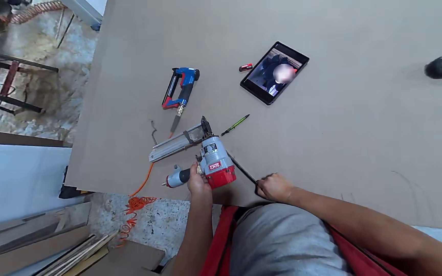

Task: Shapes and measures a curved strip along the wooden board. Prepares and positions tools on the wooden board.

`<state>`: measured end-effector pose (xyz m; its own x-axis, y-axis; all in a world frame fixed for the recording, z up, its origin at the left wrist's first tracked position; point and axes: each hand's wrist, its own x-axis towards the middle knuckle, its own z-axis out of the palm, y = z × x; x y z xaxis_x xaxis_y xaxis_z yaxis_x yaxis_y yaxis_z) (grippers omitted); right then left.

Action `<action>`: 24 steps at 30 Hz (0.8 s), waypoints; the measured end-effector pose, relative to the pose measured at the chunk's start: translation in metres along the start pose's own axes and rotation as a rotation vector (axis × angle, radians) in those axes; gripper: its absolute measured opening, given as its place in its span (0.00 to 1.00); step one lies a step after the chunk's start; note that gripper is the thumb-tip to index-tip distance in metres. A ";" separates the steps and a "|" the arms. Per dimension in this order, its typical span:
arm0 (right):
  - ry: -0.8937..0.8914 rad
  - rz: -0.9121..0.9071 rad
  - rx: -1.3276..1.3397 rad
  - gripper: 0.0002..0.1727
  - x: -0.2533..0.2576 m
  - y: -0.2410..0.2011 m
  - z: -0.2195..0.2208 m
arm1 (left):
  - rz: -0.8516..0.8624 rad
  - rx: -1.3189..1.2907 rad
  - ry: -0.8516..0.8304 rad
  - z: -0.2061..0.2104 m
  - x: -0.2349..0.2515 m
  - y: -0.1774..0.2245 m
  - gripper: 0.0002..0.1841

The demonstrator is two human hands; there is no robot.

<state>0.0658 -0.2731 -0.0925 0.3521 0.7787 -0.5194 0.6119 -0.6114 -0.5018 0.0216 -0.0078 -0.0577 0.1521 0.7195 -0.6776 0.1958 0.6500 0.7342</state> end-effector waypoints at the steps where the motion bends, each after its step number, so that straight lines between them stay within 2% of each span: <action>1: 0.015 -0.011 -0.013 0.25 0.001 0.001 0.003 | -0.006 -0.024 -0.013 0.004 0.001 0.001 0.21; 5: 0.061 -0.069 -0.036 0.24 0.007 0.001 0.012 | -0.011 -0.023 -0.043 0.017 0.011 0.010 0.22; 8: 0.028 -0.069 -0.046 0.25 0.009 -0.005 0.008 | -0.001 -0.046 -0.116 0.023 0.012 0.020 0.26; 14: 0.030 -0.096 -0.065 0.25 0.014 -0.009 0.006 | -0.064 -0.033 -0.204 0.022 0.012 0.014 0.32; 18: 0.039 -0.093 -0.072 0.25 0.015 -0.008 0.009 | -0.118 0.180 -0.257 0.006 0.011 0.008 0.33; 20: 0.052 -0.087 -0.064 0.25 0.014 -0.007 0.010 | 0.064 0.573 -0.274 -0.003 0.003 0.015 0.27; 22: 0.070 -0.085 -0.066 0.25 0.014 -0.006 0.012 | 0.495 1.092 -0.186 -0.016 0.000 0.026 0.19; 24: 0.069 -0.082 -0.061 0.25 0.015 -0.006 0.013 | 0.872 1.394 -0.143 -0.024 0.010 0.038 0.23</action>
<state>0.0585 -0.2600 -0.1059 0.3454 0.8348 -0.4288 0.6819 -0.5371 -0.4964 0.0075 0.0301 -0.0361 0.7430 0.6493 -0.1626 0.6617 -0.6759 0.3245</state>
